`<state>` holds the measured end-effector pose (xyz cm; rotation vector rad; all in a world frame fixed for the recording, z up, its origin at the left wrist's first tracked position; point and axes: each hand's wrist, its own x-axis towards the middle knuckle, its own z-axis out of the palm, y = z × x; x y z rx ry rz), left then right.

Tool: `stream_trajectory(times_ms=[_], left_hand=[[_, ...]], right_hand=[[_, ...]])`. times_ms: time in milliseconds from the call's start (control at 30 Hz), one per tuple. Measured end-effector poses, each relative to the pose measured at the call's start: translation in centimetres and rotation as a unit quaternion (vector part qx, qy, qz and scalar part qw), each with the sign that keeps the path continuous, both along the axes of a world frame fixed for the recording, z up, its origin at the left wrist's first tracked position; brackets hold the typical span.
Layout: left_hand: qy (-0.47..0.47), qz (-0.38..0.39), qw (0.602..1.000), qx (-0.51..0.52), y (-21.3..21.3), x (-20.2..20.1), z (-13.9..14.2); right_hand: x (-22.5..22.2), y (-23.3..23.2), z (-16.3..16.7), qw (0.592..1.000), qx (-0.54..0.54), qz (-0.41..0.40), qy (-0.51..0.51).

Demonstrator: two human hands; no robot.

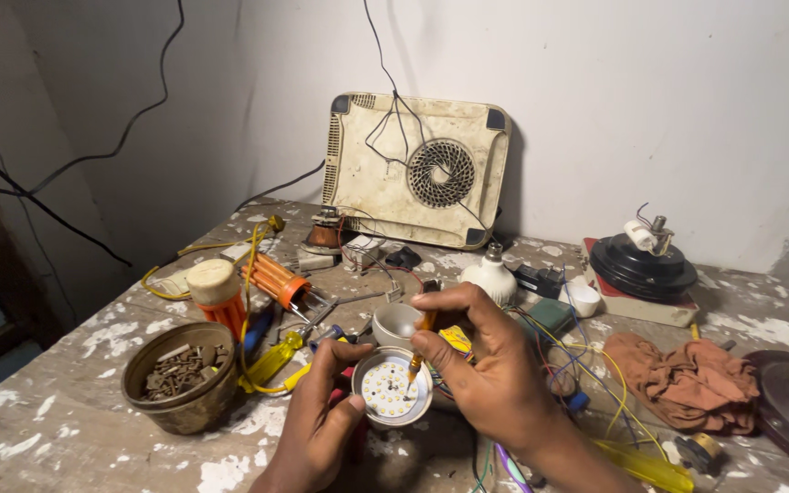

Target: The person holds a round LED bulb panel in one hand and uses a screwdriver to work on its components, repositioning the bulb and the screwdriver repeatedly while seated at a cluttered workbench. They occasionally set the bulb down and pick it back up to continue working on it.

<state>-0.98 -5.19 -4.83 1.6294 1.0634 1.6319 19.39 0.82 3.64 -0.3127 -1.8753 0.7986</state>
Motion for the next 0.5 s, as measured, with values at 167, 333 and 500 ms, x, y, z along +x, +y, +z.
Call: stream_trajectory(times_ms=[167,333,500], left_hand=[[0.008,0.01,1.0,0.013,0.04,-0.08,0.06],[0.011,0.018,1.0,0.022,-0.07,0.22,0.49],[0.007,0.011,1.0,0.014,-0.38,0.42,0.95]], right_hand=[[-0.3,-0.67,0.04,1.0,-0.02,0.002,-0.002],[-0.44,-0.51,-0.15,0.999,-0.034,0.016,0.014],[-0.51,-0.01,-0.5,0.999,-0.017,-0.002,0.031]])
